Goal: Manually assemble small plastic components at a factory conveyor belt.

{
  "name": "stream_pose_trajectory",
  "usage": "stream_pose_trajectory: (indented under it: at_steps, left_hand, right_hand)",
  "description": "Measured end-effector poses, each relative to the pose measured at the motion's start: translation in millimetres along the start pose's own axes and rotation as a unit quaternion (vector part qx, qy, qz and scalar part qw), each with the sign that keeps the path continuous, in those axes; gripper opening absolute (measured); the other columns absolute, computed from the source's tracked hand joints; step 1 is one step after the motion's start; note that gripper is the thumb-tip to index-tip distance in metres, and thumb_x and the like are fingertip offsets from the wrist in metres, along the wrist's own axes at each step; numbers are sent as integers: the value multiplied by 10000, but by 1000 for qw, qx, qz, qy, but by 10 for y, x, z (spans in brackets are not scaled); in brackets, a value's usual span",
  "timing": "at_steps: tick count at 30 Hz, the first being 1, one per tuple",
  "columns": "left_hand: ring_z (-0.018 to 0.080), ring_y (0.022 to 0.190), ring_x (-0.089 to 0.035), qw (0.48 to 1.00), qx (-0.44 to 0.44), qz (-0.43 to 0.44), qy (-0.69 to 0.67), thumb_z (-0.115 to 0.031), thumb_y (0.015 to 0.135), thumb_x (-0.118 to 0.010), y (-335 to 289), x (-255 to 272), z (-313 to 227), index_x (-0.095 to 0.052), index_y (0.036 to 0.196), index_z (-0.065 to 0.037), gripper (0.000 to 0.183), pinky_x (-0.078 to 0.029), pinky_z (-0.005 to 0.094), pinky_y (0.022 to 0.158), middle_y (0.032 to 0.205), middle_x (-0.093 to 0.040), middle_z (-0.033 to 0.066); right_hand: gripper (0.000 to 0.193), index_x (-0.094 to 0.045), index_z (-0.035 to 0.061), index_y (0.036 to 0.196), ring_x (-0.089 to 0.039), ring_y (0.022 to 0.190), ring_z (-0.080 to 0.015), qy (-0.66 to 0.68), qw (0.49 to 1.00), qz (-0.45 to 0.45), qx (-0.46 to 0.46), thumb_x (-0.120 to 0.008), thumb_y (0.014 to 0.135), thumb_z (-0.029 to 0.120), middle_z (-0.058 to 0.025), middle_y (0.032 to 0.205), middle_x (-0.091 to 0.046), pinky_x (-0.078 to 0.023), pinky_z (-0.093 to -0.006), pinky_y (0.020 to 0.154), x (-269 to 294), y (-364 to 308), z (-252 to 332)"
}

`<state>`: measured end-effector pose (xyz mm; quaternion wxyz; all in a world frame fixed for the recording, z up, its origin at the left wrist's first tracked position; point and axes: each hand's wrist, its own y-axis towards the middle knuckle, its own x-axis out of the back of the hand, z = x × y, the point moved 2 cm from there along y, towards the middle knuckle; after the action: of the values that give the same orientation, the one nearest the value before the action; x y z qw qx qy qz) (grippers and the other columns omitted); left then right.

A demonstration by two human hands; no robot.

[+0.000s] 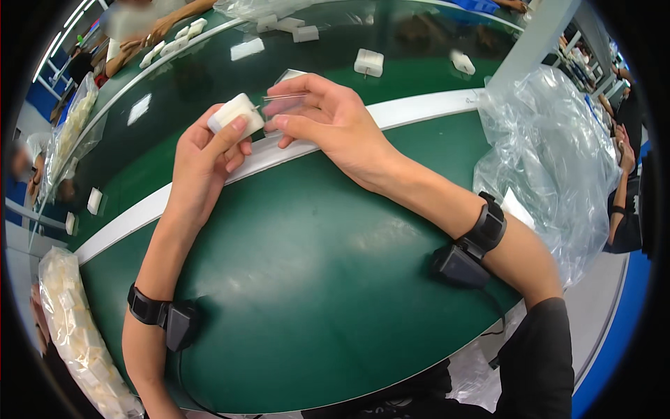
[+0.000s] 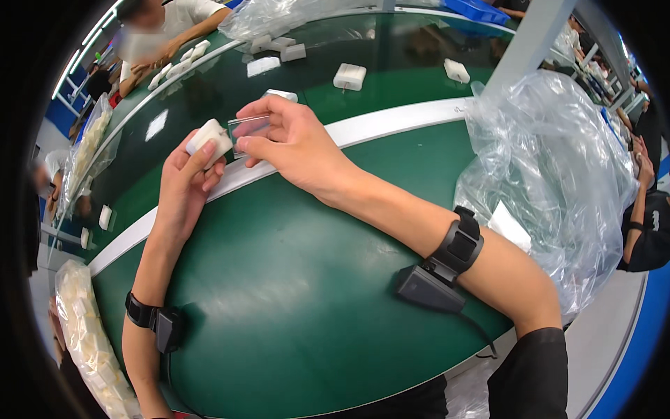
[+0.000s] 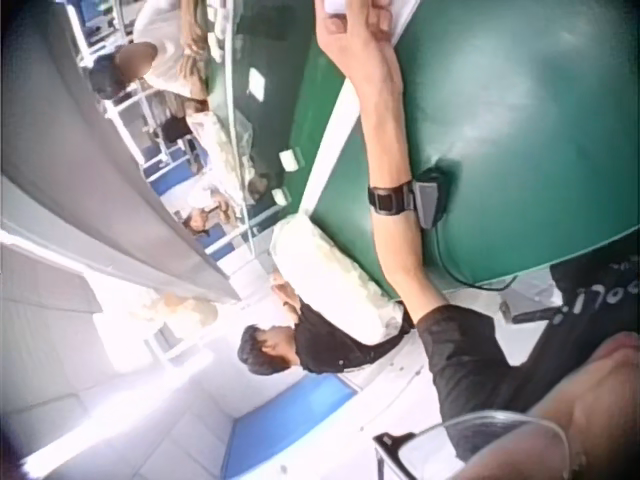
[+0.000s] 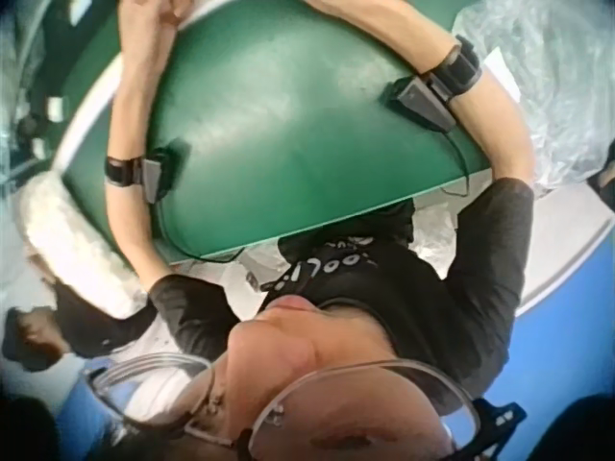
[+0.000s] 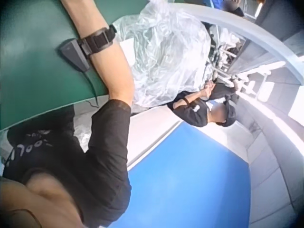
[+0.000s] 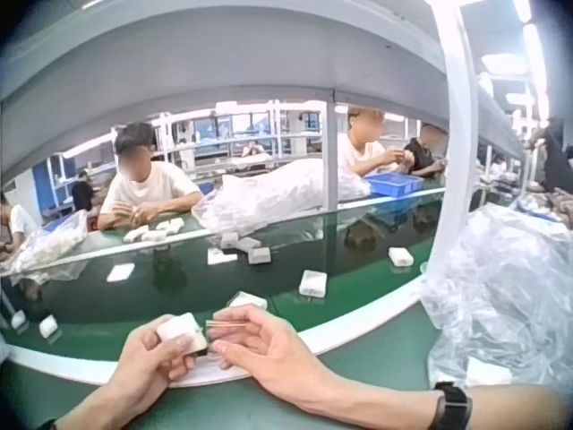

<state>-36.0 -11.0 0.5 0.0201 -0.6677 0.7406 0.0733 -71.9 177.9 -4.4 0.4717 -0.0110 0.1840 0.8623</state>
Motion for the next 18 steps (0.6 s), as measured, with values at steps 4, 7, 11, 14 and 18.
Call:
stream_pose_trajectory:
  at_steps: [4, 7, 11, 14, 18]
  left_hand:
    - [40, 661, -497, 999, 6, 12, 48, -199, 936, -686, -23, -20, -60, -611, 1086, -8, 254, -353, 205, 568, 801, -609, 29]
    - [44, 667, -526, 997, -4, -17, 78, -183, 923, -698, -43, -7, -33, -618, 1070, -9, 242, -369, 202, 568, 801, -615, 19]
    - [61, 673, -569, 986, -44, -27, 161, -194, 925, -703, -40, 53, -40, -625, 1055, -13, 237, -392, 197, 573, 837, -645, 31]
    - [89, 693, -607, 992, -48, -17, 113, -196, 950, -673, -57, -16, -61, -620, 1051, -8, 221, -424, 204, 586, 871, -662, 57]
    - [138, 713, -669, 997, -36, -1, 67, -180, 961, -660, -45, 64, -39, -614, 1037, 19, 218, -507, 237, 614, 886, -680, 97]
  right_hand:
    - [344, -549, -26, 1181, -651, 881, -168, -2, 1000, -11, 6, -679, 893, 108, -157, 1119, -643, -529, -301, 764, 27, -11, 0]
    - [311, -553, -18, 1168, -649, 876, -163, -19, 1000, 16, 2, -658, 903, 106, -143, 1093, -656, -525, -295, 756, -9, -21, -9]
    - [266, -556, -26, 1149, -642, 887, -161, -55, 998, 8, 30, -625, 918, 85, -135, 1083, -661, -535, -302, 772, -49, -34, 16]
    - [257, -556, -31, 1147, -639, 900, -166, -60, 997, 1, 38, -614, 923, 79, -135, 1081, -661, -543, -306, 785, -44, -36, 17]
    - [258, -554, -31, 1156, -640, 909, -174, -79, 996, 6, 37, -607, 929, 79, -141, 1073, -661, -550, -300, 778, -57, -42, 19]
